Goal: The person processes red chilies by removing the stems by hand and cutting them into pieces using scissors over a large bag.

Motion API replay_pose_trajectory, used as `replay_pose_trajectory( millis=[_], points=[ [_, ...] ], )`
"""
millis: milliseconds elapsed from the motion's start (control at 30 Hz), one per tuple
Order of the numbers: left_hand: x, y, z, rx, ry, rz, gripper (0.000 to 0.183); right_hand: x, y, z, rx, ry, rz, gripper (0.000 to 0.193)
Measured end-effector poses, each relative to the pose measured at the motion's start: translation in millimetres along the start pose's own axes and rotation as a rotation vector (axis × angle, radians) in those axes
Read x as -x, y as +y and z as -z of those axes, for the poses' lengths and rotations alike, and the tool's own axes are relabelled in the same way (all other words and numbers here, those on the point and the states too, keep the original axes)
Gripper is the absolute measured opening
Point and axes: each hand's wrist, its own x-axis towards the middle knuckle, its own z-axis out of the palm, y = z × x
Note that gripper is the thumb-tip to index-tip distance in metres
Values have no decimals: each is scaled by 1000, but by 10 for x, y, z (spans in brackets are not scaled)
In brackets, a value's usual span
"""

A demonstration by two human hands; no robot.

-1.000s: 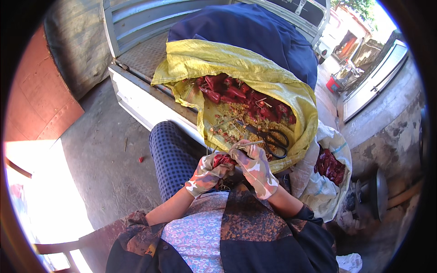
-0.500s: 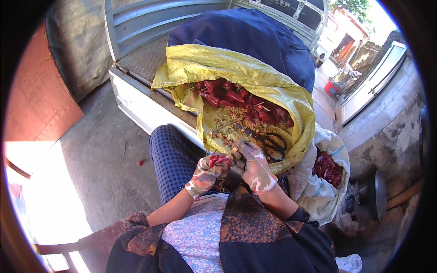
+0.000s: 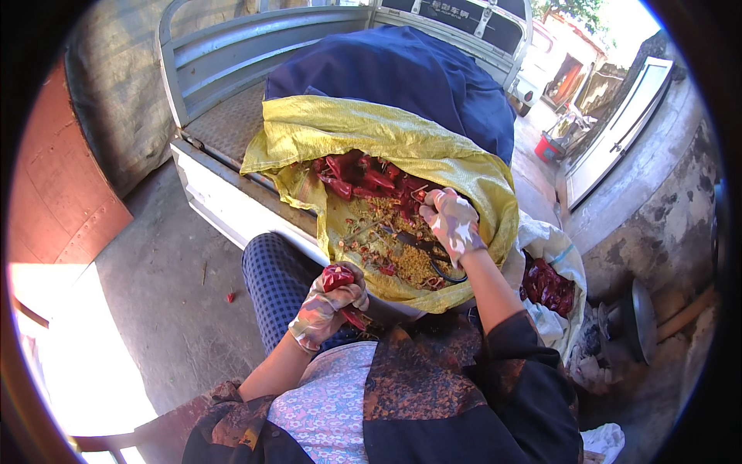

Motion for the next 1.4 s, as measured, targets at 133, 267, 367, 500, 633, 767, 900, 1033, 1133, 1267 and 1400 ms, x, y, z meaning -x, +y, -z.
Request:
replay_pose_trajectory(
  millis=[133, 267, 367, 500, 633, 767, 900, 1033, 1133, 1267, 1400],
  points=[
    [27, -40, 82, 101, 8, 7, 27, -143, -323, 142, 408, -310, -156, 46],
    [53, -28, 115, 31, 29, 26, 21, -107, -182, 154, 353, -263, -90, 48],
    [35, -63, 105, -55, 91, 63, 20, -31, -53, 249, 116, -77, -32, 43],
    [17, -130, 206, -69, 95, 65, 22, 73, 58, 283, -130, 23, -16, 40],
    [2, -123, 151, -90, 101, 43, 21, 164, 8, 238, -996, -28, -144, 27],
    [6, -120, 124, -93, 116, 47, 21, 231, -226, 532, -1097, -167, -364, 24],
    [4, -65, 93, -103, 120, 59, 23, 291, -387, 695, -1242, -151, -406, 22],
    [32, -23, 40, -45, 129, 29, 30, 574, -918, 849, -1198, -439, -32, 24],
    [33, -65, 105, -179, 113, 78, 35, 892, -1104, 557, -1364, -617, -97, 28],
    [61, 17, 40, -222, 94, 123, 48, 1000, -1189, 469, -1217, -542, 4, 29],
    [41, -38, 49, -213, 37, 56, 62, 1035, -1161, 529, -1128, -476, -36, 27]
  ],
)
